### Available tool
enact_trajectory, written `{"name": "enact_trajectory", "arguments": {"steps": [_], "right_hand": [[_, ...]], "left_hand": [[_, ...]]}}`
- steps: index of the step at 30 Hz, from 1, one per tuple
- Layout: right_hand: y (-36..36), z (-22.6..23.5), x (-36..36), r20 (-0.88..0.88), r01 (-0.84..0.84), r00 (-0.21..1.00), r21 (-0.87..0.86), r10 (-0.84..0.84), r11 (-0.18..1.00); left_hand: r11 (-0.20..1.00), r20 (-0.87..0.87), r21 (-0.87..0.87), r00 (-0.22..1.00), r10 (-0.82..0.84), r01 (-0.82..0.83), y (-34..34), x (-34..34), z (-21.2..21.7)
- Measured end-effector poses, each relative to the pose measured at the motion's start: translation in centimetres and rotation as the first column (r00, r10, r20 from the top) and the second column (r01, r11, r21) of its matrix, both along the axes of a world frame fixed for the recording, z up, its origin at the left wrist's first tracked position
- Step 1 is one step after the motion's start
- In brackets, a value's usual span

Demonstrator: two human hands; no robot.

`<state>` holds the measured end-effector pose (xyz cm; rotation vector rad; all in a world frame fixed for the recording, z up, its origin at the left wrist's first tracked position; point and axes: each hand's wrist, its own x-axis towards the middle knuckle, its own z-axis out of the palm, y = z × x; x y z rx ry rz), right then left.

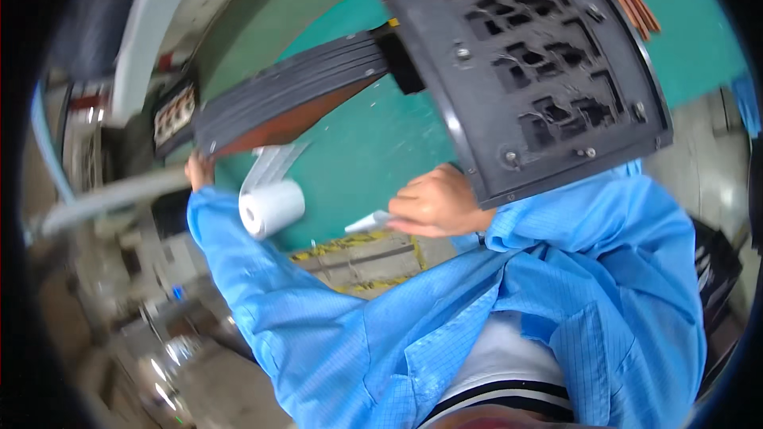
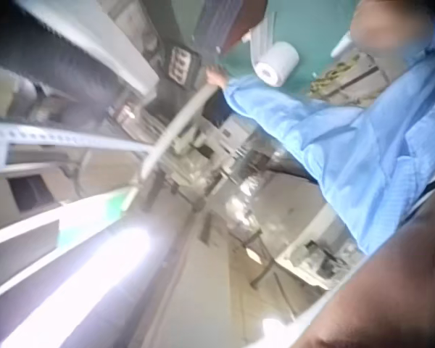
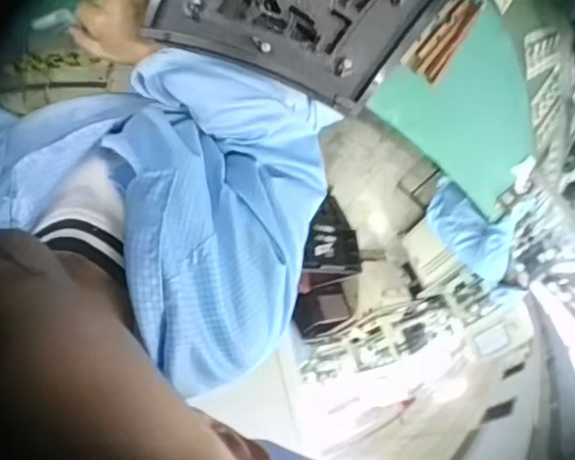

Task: Applying QR code labels and assembling printed circuit boards into a plastic housing on an assembly line.

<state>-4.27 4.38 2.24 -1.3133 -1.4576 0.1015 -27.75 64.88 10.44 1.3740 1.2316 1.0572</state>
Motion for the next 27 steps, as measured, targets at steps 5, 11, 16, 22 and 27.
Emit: {"name": "enact_trajectory", "arguments": {"steps": [5, 11, 16, 22, 27], "right_hand": [[4.7, -6.0, -3.9, -0.269, 0.137, 0.962, 0.298, -0.055, 0.945], [2.8, -2.9, -1.2, -0.206, 0.052, 0.977, -0.050, -0.061, 0.997], [0.7, -0.5, 0.8, -0.209, -0.058, 0.978, -0.180, 0.019, 0.982], [1.6, -0.3, -0.1, -0.211, -0.114, 0.975, -0.210, 0.069, 0.971], [1.7, -0.4, 0.0, -0.253, -0.129, 0.965, -0.248, 0.064, 0.960]], "left_hand": [[0.804, 0.089, -0.296, 0.854, -0.513, 0.515, -11.6, 31.4, -20.2], [0.618, 0.231, -0.381, 0.717, -0.657, 0.688, -18.8, 36.8, -31.9], [0.685, 0.209, -0.437, 0.807, -0.553, 0.583, -17.6, 24.2, -40.3], [0.729, 0.143, -0.438, 0.842, -0.521, 0.525, -16.1, 13.5, -46.9], [0.760, 0.089, -0.393, 0.844, -0.528, 0.517, -15.2, 11.0, -49.1]]}}
